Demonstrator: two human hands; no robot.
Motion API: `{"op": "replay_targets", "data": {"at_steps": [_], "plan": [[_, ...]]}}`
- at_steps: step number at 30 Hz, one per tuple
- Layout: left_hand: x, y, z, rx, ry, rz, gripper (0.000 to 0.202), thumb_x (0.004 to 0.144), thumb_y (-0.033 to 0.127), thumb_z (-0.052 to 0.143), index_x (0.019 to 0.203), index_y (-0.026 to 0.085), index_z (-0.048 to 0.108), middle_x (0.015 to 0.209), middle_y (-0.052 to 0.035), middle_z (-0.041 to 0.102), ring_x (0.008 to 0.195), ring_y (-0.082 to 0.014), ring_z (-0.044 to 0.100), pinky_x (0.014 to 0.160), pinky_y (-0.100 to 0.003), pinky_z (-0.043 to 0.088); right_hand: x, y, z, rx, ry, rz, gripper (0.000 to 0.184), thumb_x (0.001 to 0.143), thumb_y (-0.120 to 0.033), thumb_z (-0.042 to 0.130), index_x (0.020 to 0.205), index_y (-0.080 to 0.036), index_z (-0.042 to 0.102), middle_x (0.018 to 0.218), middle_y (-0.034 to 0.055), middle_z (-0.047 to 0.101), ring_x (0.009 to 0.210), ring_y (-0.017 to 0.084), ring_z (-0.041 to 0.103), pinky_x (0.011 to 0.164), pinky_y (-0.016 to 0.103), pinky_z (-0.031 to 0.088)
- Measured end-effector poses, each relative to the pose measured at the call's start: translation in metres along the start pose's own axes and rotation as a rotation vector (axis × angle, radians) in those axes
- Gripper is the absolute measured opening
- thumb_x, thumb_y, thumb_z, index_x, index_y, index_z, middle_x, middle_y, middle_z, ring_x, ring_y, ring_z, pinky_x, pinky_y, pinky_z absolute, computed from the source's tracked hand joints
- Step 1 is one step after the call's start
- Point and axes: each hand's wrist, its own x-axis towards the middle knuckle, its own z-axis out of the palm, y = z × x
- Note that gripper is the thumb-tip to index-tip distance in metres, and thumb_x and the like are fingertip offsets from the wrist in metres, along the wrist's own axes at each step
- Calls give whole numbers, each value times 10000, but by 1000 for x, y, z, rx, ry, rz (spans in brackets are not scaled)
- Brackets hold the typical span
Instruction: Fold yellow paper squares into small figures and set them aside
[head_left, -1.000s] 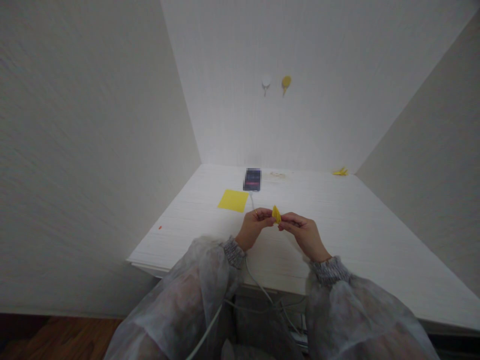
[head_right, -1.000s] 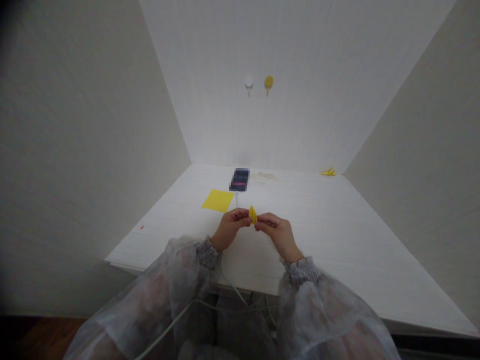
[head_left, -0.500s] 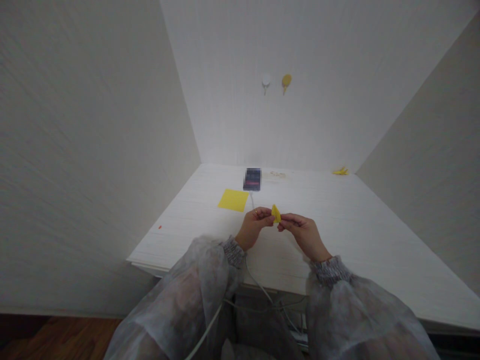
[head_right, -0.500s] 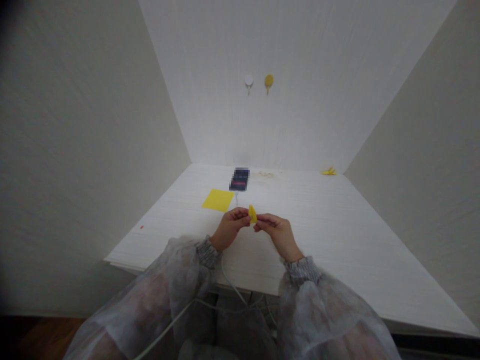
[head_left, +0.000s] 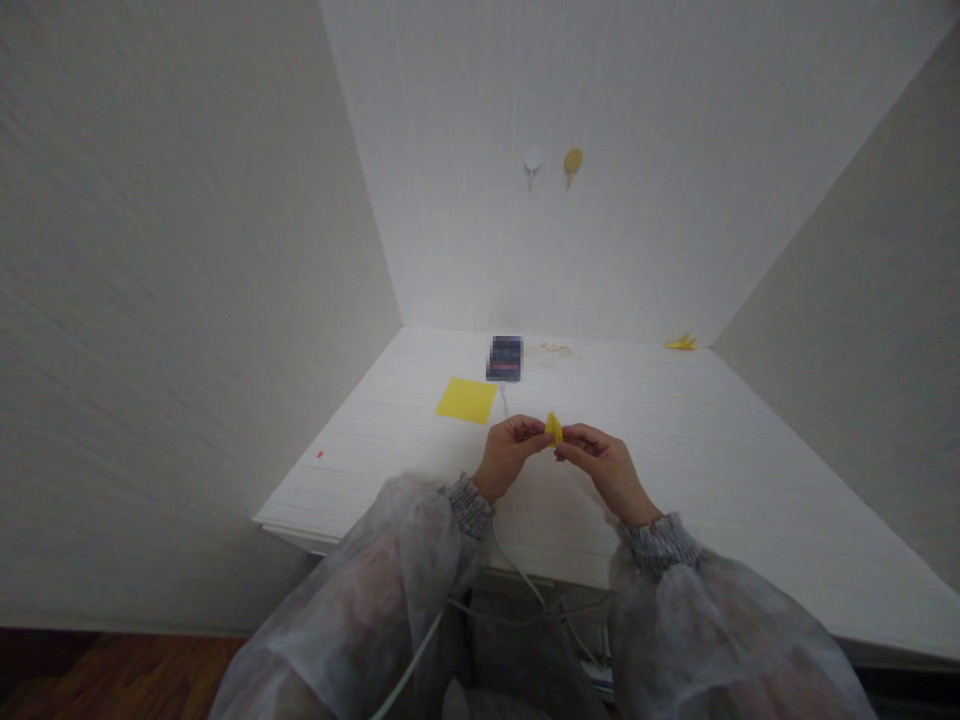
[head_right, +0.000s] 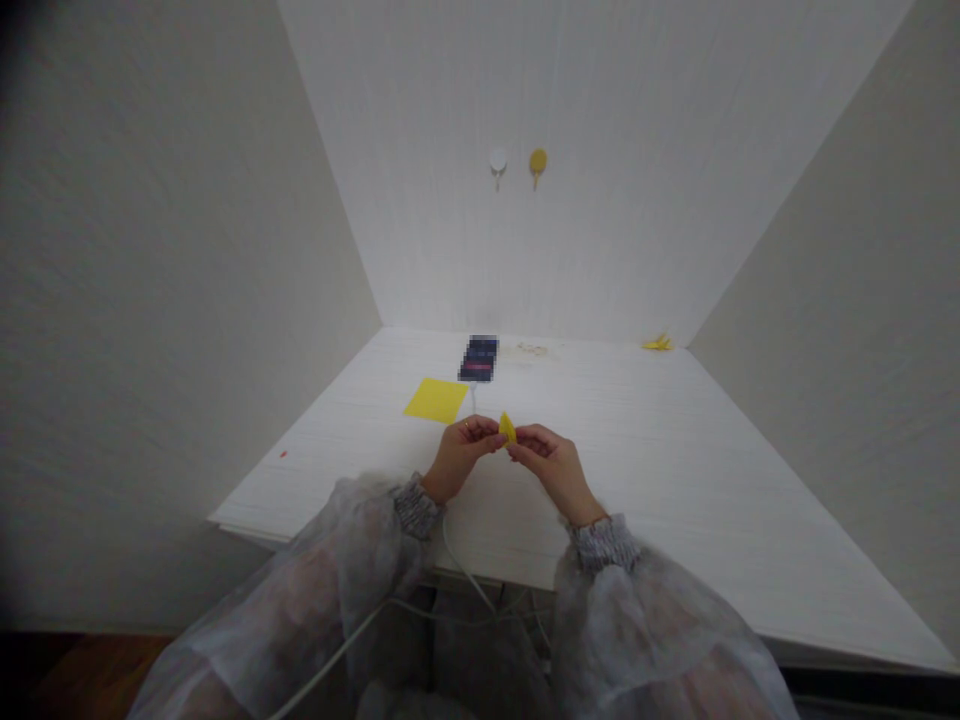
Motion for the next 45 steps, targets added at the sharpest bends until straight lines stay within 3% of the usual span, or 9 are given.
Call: {"op": "replay_targets", "data": {"at_steps": [10,19,27,35,45], "plan": [[-2,0,2,-6,-14,-20,211,536,242,689,674,131,575,644,11,595,594,-84,525,605,-234,396,-1,-1,0,-34,25,14,166,615,-328,652,687,-181,625,566,-6,608,539,131,559,576,278,456],[0,-3,0,-64,-68,-63,197,517,202,695,644,120,568,623,16,584,566,-74,503,588,-228,375,-3,3,2,-12,18,-8,83,630,-262,638,647,-183,617,520,-23,593,495,108,530,536,245,429],[-1,-3,0,11,-188,-37,223,608,242,651,778,117,578,701,-19,602,620,-82,522,606,-221,389,0,5,2,-19,119,7,155,622,-315,634,669,-168,623,509,-13,590,484,120,535,520,257,438],[1,-6,-3,42,-12,-38,208,539,264,690,642,120,581,556,6,588,515,-81,514,533,-219,399,1,3,4,4,53,40,213,602,-336,650,728,-165,638,604,20,640,551,143,574,583,291,462],[-1,-4,0,-13,12,-76,206,490,233,713,610,117,591,527,8,593,485,-82,518,522,-226,402,0,3,4,-31,54,20,190,608,-325,652,695,-160,615,529,-4,607,479,118,542,511,260,445]]}}
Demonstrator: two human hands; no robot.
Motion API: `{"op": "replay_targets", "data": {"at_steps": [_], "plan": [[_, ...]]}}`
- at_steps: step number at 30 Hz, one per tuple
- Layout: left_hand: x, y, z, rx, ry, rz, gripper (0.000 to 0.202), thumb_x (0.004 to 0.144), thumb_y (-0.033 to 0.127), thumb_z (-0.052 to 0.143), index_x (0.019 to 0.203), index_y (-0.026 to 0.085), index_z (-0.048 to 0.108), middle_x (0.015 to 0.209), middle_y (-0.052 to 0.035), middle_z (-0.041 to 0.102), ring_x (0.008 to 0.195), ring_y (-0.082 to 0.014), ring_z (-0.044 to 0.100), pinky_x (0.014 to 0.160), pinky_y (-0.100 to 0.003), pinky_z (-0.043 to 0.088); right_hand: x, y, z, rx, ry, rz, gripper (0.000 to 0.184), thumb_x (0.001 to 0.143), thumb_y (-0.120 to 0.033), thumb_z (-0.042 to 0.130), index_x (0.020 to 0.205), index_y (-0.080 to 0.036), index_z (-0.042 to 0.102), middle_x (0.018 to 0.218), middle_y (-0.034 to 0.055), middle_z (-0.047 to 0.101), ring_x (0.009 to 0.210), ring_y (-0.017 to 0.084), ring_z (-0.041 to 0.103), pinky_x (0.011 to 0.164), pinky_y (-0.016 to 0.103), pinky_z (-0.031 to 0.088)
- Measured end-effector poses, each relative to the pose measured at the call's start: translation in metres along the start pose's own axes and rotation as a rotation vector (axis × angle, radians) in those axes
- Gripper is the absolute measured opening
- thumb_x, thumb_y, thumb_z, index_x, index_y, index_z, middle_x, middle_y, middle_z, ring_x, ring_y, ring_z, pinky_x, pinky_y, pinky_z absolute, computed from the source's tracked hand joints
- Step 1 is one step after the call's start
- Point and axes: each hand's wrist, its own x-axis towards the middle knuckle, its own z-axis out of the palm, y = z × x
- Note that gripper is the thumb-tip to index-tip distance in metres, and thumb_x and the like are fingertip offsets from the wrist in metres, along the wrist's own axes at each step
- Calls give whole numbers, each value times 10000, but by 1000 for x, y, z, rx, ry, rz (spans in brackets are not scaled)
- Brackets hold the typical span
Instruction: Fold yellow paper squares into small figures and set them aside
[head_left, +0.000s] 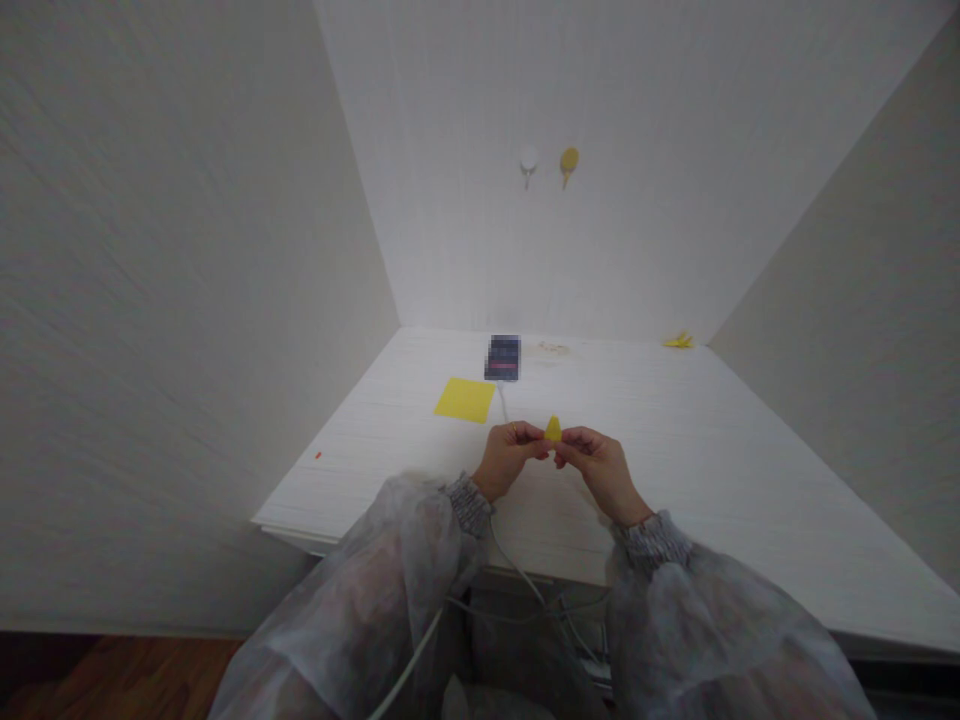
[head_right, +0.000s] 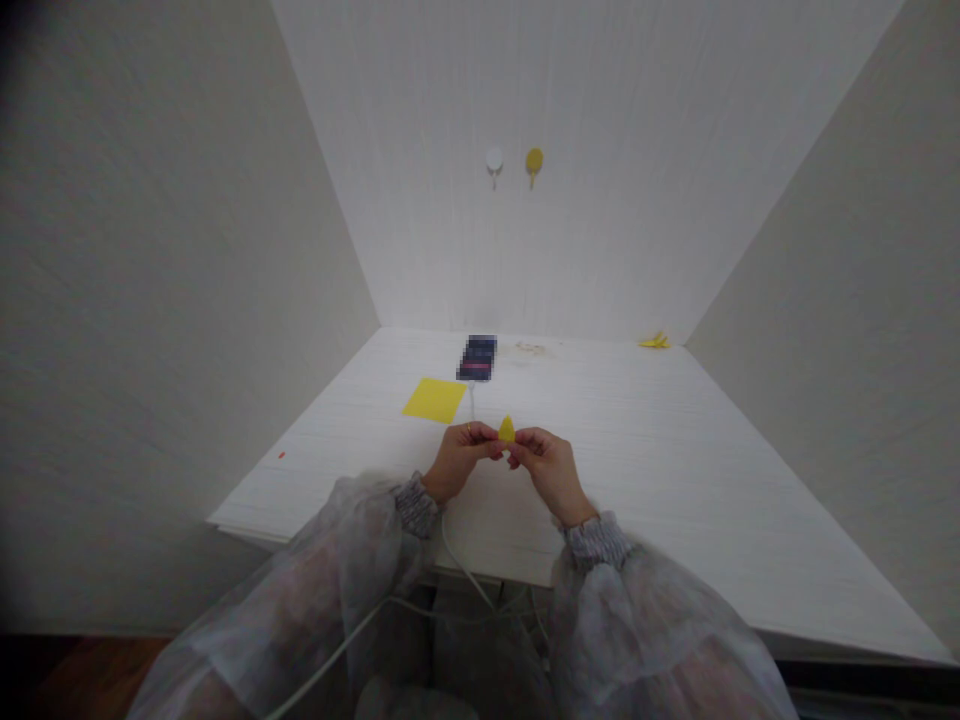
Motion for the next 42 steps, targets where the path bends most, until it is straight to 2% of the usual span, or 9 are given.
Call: {"op": "replay_targets", "data": {"at_steps": [4,10,19,23,28,35,42], "plan": [[1,-1,-1,34,-19,15,197,532,252,692,643,116,604,548,1,595,507,-85,525,543,-233,414,1,0,0,-11,24,9,205,608,-337,649,703,-157,625,538,2,614,490,124,550,530,271,452],[0,3,-2,-20,-74,60,274,533,220,700,775,133,605,704,-15,634,623,-103,558,611,-245,434,3,-1,0,41,50,7,221,601,-349,647,718,-162,634,552,5,618,506,132,561,549,285,465],[0,3,-2,-3,-41,50,175,566,220,681,703,123,630,613,-10,621,543,-88,538,572,-232,422,2,2,1,39,21,-9,226,635,-322,635,783,-153,605,603,19,630,535,134,576,561,287,477],[2,0,-1,-12,-28,43,184,567,212,681,713,119,618,631,-11,618,557,-91,544,583,-237,428,3,2,2,50,47,-29,221,626,-304,644,778,-164,566,594,-2,606,507,122,563,521,273,476],[3,1,1,-21,-53,125,281,581,185,671,834,145,555,669,16,583,590,-77,538,585,-216,425,2,-2,3,115,48,-125,264,646,-265,632,862,-205,492,621,-39,581,512,111,565,505,255,467],[3,4,2,-8,-90,193,266,597,181,657,803,148,493,657,38,542,587,-63,530,565,-196,415,1,0,2,125,41,-170,235,661,-251,621,856,-198,501,663,-28,584,507,102,562,487,250,467],[3,5,3,2,-95,171,268,586,194,665,793,143,502,654,35,547,589,-66,532,567,-201,419,1,0,1,117,43,-172,212,662,-241,620,831,-209,497,653,-36,583,498,100,562,473,240,467]]}}
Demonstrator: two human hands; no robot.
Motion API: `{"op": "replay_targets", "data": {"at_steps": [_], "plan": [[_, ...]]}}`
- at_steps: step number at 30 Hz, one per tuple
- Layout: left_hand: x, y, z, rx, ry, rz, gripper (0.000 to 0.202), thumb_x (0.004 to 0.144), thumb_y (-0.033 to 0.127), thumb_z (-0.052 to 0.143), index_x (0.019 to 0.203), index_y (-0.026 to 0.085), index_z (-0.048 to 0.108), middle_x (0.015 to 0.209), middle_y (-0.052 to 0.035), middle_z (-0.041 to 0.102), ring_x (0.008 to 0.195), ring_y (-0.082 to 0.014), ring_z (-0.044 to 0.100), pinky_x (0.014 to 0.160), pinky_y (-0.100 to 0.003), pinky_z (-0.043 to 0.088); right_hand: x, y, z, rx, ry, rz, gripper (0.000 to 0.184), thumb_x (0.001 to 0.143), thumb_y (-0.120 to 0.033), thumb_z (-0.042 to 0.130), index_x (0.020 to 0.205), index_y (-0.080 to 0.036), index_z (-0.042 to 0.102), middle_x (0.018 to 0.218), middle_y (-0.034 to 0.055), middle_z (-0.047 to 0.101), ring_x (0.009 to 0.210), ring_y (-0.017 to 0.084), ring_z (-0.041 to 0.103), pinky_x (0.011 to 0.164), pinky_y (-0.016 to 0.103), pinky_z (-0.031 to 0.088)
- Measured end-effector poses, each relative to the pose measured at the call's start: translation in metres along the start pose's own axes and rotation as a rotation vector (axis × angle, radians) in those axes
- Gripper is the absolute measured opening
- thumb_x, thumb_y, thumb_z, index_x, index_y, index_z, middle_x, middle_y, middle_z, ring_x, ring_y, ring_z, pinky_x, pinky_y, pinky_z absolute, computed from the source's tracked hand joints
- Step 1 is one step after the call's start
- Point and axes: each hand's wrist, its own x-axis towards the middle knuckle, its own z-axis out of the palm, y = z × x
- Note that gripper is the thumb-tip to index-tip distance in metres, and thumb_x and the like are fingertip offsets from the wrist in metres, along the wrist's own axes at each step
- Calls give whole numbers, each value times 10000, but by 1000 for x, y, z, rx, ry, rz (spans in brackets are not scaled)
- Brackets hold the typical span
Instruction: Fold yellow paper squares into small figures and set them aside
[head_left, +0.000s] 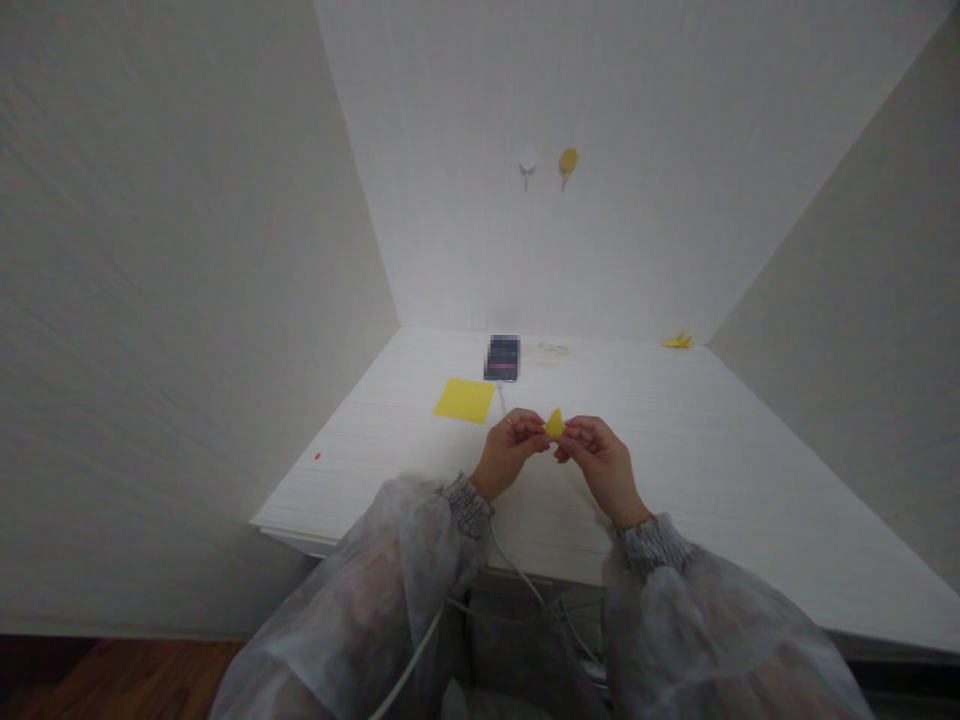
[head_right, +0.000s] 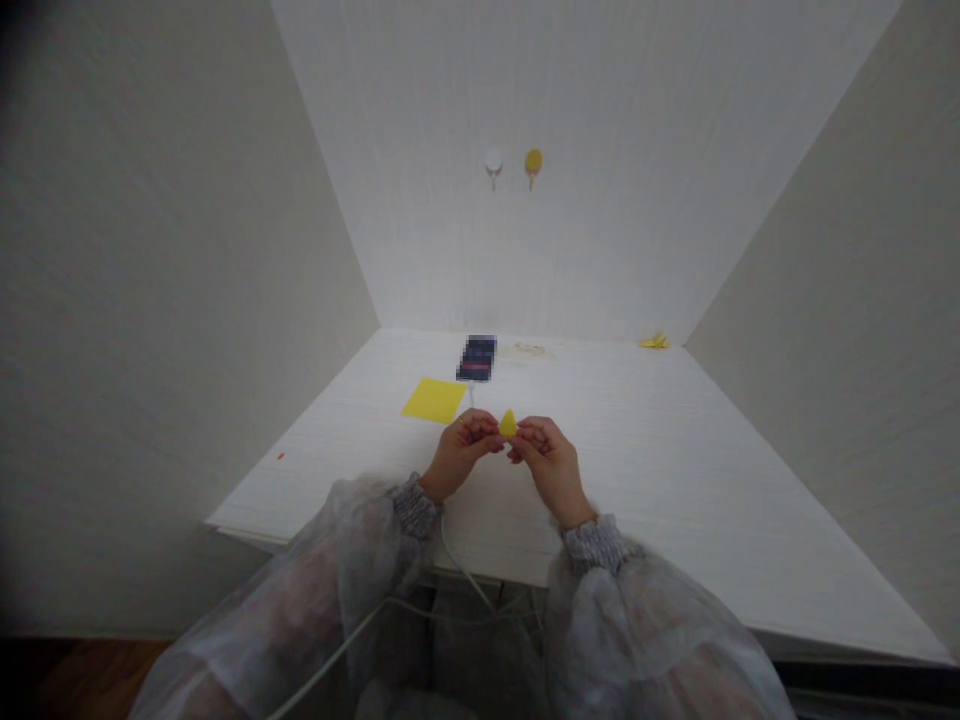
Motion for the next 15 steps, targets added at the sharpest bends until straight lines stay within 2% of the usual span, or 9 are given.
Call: {"op": "replay_targets", "data": {"at_steps": [6,15], "plan": [[-1,1,0,16,-5,22,244,594,206,659,777,140,511,643,37,542,581,-61,526,565,-198,424,0,-1,0,-51,1,4,144,676,-232,612,768,-191,510,577,-40,574,500,100,559,492,233,467],[0,-3,-3,11,13,-36,276,563,204,678,800,133,554,682,14,576,623,-76,541,606,-218,438,-1,-1,0,-39,32,79,202,626,-243,657,778,-171,546,573,-26,594,496,108,564,499,245,476]]}}
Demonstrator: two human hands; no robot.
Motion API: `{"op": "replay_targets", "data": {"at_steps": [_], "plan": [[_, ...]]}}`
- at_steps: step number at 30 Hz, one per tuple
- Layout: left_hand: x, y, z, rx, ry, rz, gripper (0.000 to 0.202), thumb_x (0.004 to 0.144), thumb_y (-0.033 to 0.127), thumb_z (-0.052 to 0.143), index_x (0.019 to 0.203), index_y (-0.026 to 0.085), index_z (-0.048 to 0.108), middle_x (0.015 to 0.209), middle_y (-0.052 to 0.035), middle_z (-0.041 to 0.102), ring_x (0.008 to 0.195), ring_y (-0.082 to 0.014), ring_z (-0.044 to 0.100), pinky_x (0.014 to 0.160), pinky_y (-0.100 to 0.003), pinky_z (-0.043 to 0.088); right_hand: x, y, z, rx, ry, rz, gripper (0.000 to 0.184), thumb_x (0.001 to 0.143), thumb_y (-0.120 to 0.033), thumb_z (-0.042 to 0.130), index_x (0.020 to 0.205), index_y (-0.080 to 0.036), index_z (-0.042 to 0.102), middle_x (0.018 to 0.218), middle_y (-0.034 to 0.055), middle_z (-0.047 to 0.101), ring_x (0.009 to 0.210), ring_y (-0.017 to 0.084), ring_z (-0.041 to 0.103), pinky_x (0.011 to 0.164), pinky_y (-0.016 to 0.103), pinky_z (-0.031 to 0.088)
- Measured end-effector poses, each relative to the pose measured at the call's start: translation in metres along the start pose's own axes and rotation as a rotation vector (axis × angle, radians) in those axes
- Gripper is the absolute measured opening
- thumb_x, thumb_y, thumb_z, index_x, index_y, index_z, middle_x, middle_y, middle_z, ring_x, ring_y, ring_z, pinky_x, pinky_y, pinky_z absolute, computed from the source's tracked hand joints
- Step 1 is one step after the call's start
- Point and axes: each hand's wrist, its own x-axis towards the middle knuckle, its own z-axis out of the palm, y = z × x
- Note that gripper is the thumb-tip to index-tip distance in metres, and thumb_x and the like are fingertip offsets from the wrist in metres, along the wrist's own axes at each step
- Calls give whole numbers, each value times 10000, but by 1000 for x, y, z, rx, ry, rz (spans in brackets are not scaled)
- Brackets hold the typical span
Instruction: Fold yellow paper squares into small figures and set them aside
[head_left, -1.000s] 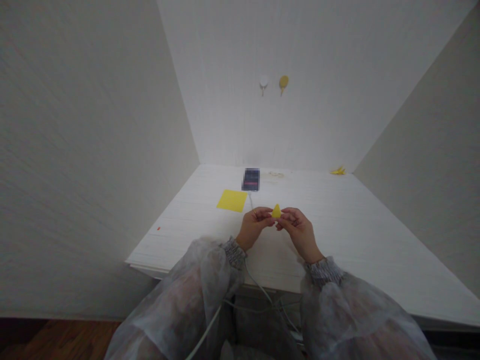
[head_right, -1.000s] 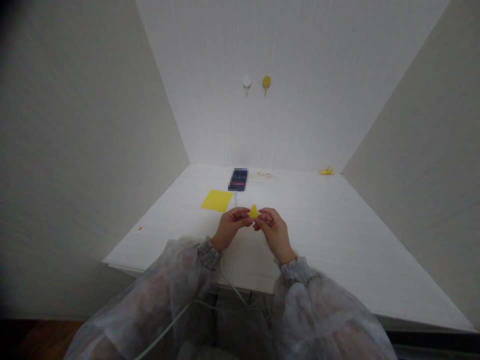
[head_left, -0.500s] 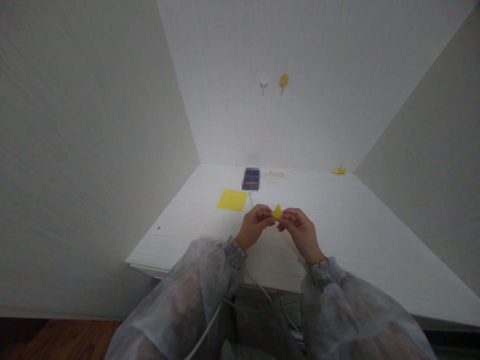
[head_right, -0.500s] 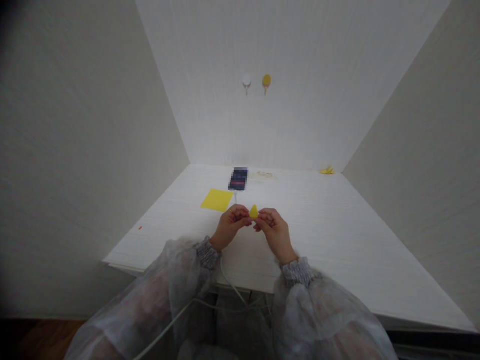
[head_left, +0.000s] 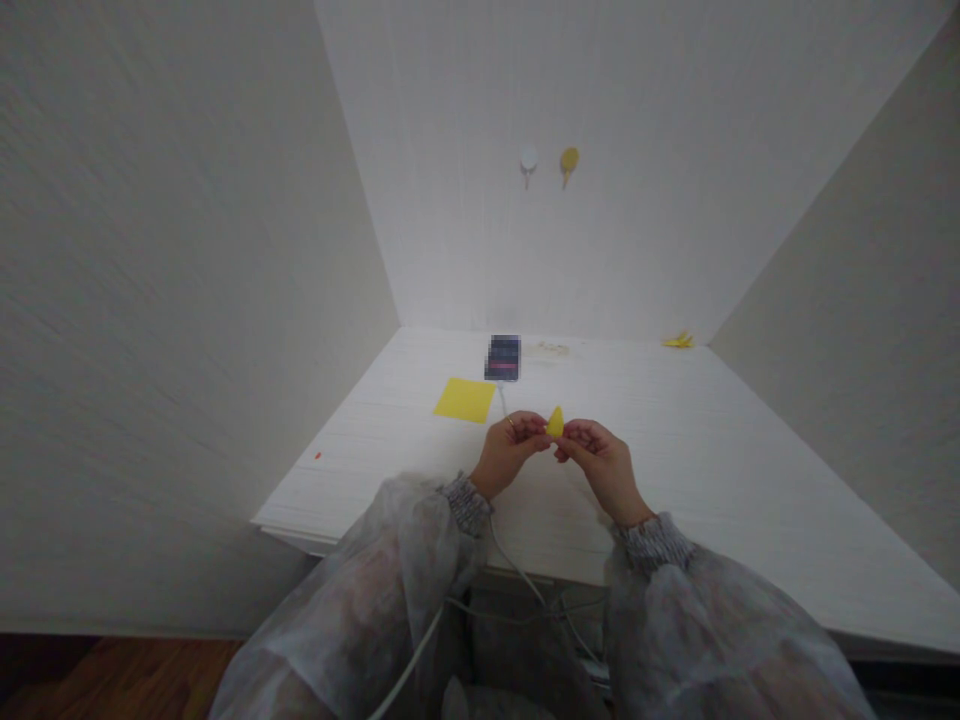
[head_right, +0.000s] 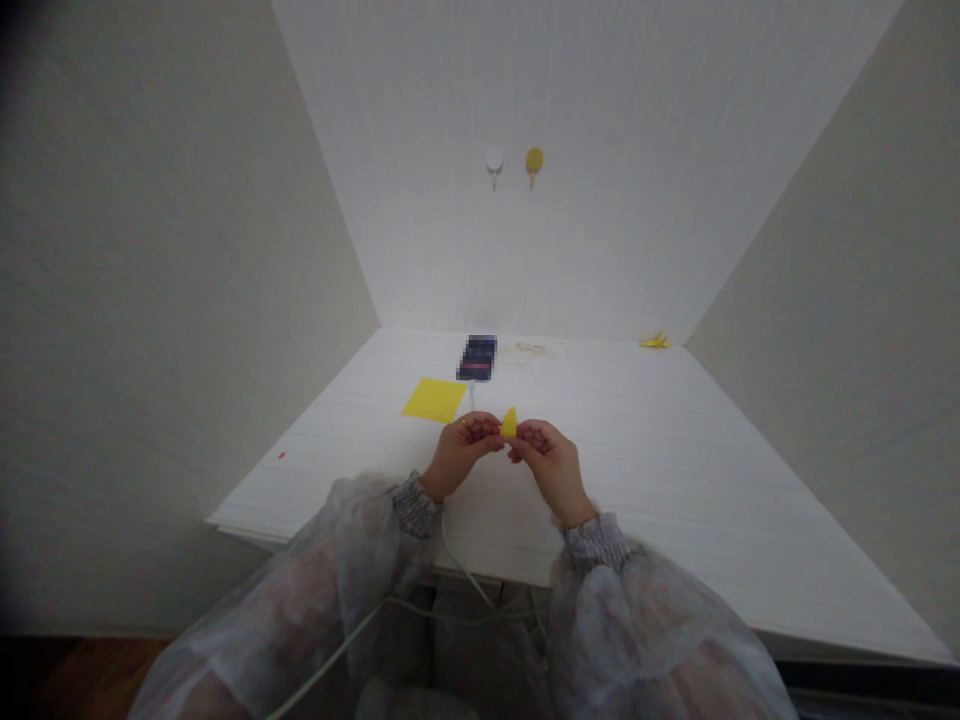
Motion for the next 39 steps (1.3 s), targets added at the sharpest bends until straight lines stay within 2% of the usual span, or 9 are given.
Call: {"op": "replay_targets", "data": {"at_steps": [4,11,14,20,25,31,39], "plan": [[-1,1,-2,1,-11,-1,276,561,196,680,798,132,554,681,12,576,624,-74,537,602,-213,437,0,0,-1,-6,-19,11,180,634,-247,649,778,-164,579,563,-18,604,492,106,558,503,246,475],[-2,1,-5,-25,-121,1,291,593,182,666,848,143,532,752,-4,583,687,-88,550,652,-234,433,0,1,-4,-5,-68,11,181,647,-265,638,799,-172,608,547,-16,610,491,117,560,520,268,476],[-2,2,-6,-31,-143,6,259,590,185,668,811,139,541,762,-1,583,695,-90,550,661,-239,429,-1,0,-4,5,-82,9,169,639,-270,643,776,-177,607,534,-24,605,477,117,557,512,269,477],[-1,6,-9,8,-183,-58,243,594,223,664,775,123,535,705,9,572,582,-70,535,577,-218,426,-3,-8,-2,-14,-151,7,177,656,-299,628,766,-170,577,522,-25,590,448,114,550,469,262,469],[-1,8,-10,10,-227,-69,237,618,252,649,765,125,514,686,13,561,558,-71,540,564,-223,438,-3,-9,-4,-35,-213,15,183,667,-321,616,769,-177,568,572,-14,609,501,131,584,511,286,492],[-2,10,-9,-32,-247,-122,249,602,241,663,769,122,522,685,-3,583,621,-105,571,641,-281,473,-3,-9,-6,-6,-251,40,196,676,-346,603,778,-184,563,607,-4,627,525,148,606,533,319,518],[-4,8,-9,-59,-226,-136,191,610,201,650,753,120,553,675,1,600,597,-87,570,632,-257,472,-5,-9,-9,39,-260,13,137,680,-305,610,752,-189,601,595,-6,632,525,156,612,539,322,511]]}}
